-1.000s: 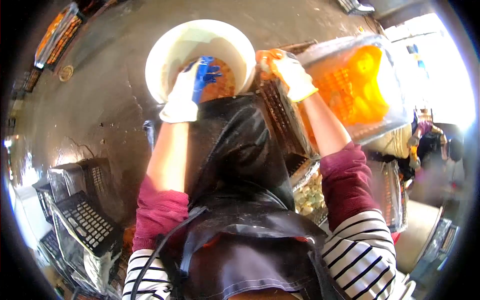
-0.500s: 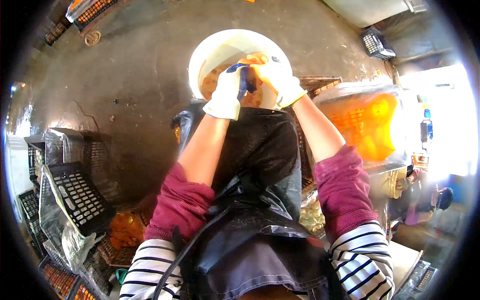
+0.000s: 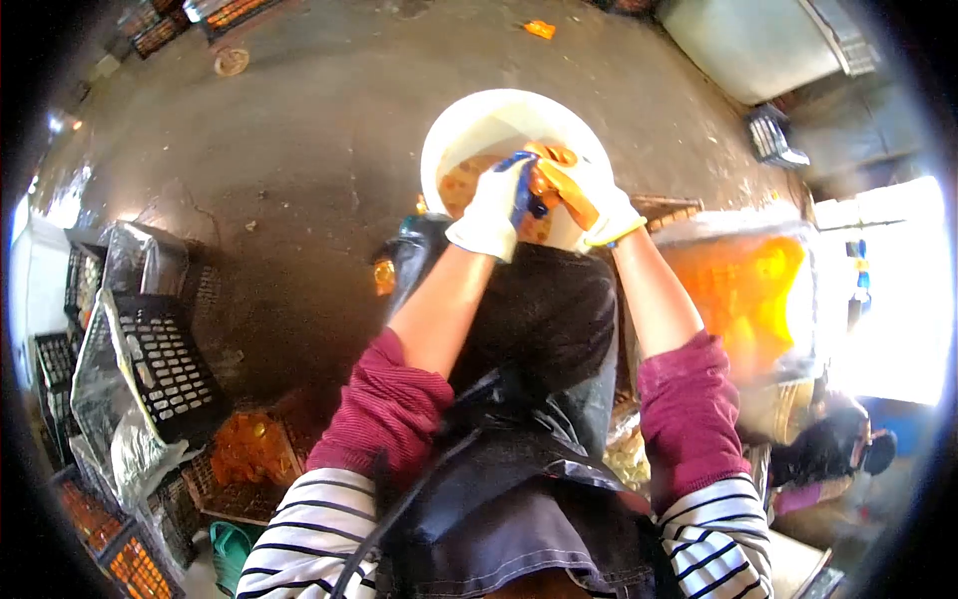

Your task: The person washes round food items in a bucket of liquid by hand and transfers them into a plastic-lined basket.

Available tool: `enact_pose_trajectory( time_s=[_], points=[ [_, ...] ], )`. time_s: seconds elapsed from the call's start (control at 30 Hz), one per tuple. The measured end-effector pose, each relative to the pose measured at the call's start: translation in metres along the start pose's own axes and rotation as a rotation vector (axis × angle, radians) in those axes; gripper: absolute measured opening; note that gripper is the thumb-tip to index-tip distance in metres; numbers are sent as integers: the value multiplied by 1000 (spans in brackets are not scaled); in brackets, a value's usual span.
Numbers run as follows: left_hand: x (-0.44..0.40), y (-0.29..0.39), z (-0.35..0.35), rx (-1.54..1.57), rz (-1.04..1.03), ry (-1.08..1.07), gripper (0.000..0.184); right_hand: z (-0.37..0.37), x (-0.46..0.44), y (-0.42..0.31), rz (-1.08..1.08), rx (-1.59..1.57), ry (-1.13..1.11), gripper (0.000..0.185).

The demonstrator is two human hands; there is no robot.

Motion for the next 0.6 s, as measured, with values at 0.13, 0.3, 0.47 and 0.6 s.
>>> enact_pose_trajectory(
  time_s=[0.13,0.3,0.47,0.6],
  points=[
    [-21,-21,-7,166,-12,-195,25,-6,-1,-1,95,315,12,27],
    [-27,-26,-8,368,-55,-184,8,-18,1,-29,299,415,152,26],
    [-39,-41,-2,302,-30,-296,23,-19,2,-29,271,62,386,29],
    [-10,-16,-4,298,-79,-309,22,-17,1,-30,395,210,281,34]
  ],
)
Point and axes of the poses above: each hand's wrist, its own x-axis away from the middle knuckle, its own z-axis out of the back of the hand, y = z × x, the point moved 4 cm from there along -x, towards the middle knuckle, and after that the axes turned 4 degrees about z, right-handed, at the moved point
